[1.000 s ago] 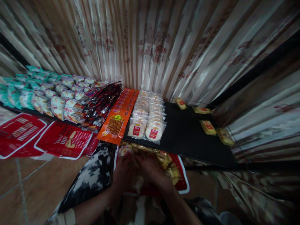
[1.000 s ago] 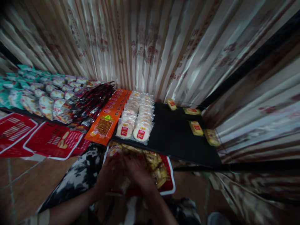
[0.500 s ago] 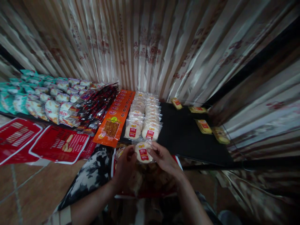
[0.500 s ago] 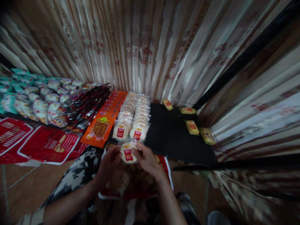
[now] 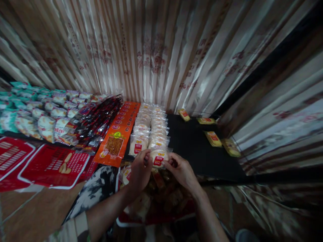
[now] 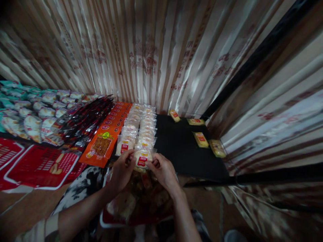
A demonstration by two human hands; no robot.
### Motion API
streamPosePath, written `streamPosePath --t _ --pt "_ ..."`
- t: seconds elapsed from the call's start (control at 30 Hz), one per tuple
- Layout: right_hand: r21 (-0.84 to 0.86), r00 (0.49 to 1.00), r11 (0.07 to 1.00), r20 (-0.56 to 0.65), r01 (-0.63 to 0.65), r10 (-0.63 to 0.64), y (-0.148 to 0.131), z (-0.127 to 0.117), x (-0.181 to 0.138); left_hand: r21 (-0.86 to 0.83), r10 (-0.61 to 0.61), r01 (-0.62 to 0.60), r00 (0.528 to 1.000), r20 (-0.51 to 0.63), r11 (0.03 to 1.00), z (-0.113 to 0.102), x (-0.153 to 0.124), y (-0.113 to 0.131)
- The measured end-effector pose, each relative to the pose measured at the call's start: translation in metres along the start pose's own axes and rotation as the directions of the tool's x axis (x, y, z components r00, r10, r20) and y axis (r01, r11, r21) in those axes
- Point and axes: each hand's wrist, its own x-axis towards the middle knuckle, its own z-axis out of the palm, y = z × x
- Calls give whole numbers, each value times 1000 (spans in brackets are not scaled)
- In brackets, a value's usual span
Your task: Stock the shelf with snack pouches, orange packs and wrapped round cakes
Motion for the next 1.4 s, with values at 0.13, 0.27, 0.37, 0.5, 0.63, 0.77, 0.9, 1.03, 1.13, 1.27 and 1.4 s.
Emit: streamPosePath --t 0.13,0.27,0.37,0.5,0.63,0.77,0.9,1.03,1.13,1.27,1.4 --pt "-55 999 998 -23 -36 35 5 4 2 41 61 -61 998 12 997 10 5 -4" --pt "-144 995 989 -100 -38 24 7 12 6 113 235 -228 971 -53 967 14 1 -20" --pt "-203 987 979 -158 -34 1 7 17 8 243 390 -363 918 -75 900 13 -3 -29" --pt "-238 980 970 -199 -41 -8 7 21 11 389 423 -383 906 -20 838 8 -2 -34" --pt "-257 973 964 -232 -67 5 7 23 13 427 433 -400 901 22 811 7 -2 -36" --pt "-272 968 960 -249 -72 2 7 24 14 422 443 -412 896 27 808 9 -5 -41" --pt "-245 958 965 -287 -92 18 4 26 14 411 445 -416 895 27 811 11 -7 -43" --pt "-197 955 974 -293 -111 50 3 27 15 416 431 -407 901 39 813 13 -8 -45" --pt "-171 951 975 -298 -140 84 4 28 16 419 436 -411 899 40 810 13 -9 -46" --pt "-122 945 975 -295 -184 142 4 29 17 416 438 -408 899 27 813 14 -9 -46" --pt "-106 942 972 -287 -210 173 4 30 18 425 448 -418 893 34 803 14 -9 -46"
